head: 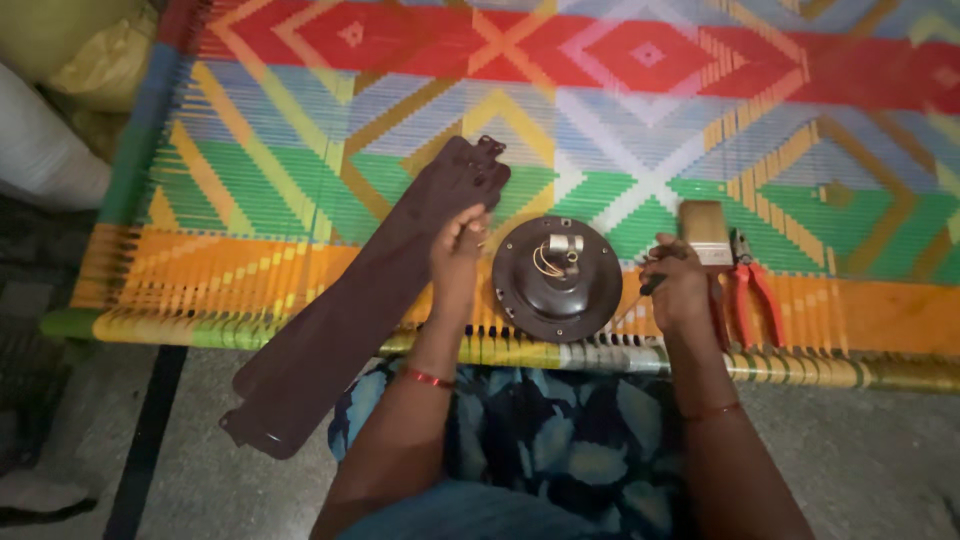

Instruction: The person sits on the floor and uses a screwdriver to tighten screws on a circular metal electrical component. They repeatedly adjust the component and tighten multiple screws around its perimeter.

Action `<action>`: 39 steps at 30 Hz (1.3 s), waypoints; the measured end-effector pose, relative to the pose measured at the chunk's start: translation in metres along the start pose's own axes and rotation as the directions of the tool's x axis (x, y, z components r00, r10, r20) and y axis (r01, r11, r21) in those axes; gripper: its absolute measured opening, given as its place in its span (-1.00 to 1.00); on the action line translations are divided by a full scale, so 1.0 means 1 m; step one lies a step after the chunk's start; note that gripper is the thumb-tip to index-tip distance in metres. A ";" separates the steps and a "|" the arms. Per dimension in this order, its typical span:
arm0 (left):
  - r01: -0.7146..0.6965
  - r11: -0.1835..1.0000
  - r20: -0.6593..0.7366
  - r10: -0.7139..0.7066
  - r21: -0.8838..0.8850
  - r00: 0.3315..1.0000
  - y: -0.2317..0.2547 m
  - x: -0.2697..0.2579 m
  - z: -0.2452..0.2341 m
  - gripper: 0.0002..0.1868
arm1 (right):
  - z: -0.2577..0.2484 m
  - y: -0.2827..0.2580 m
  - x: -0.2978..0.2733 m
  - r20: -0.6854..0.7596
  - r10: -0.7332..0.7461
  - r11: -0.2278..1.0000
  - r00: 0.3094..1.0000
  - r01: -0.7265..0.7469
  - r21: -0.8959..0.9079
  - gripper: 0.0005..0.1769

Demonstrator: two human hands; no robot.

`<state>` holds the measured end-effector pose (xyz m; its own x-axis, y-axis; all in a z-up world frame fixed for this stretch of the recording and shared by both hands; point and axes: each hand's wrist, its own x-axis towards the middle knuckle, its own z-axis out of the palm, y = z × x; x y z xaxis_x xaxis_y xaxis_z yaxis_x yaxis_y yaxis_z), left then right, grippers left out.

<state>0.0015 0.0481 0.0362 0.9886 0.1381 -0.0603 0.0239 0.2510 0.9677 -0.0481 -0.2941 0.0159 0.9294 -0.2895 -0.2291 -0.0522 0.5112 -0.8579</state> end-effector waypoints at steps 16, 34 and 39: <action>-0.780 -0.257 0.820 0.239 0.570 0.520 0.168 0.007 0.029 -0.91 | -0.019 0.017 -0.027 0.147 -0.128 0.967 0.981 0.090 0.240 -0.64; -0.807 0.010 0.779 0.253 0.591 0.574 0.179 -0.038 0.015 -0.85 | -0.036 0.012 -0.068 0.213 -0.201 0.940 0.956 0.127 0.317 -0.64; -0.783 0.041 0.771 0.153 0.620 0.618 0.191 -0.047 0.019 -0.83 | -0.036 0.011 -0.071 0.234 -0.219 0.938 0.947 0.138 0.318 -0.64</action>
<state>-0.0372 0.0709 0.2281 0.7297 -0.6145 0.2999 -0.6810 -0.6923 0.2386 -0.1281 -0.2971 0.0059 0.9773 -0.1970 0.0781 0.1957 0.6970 -0.6898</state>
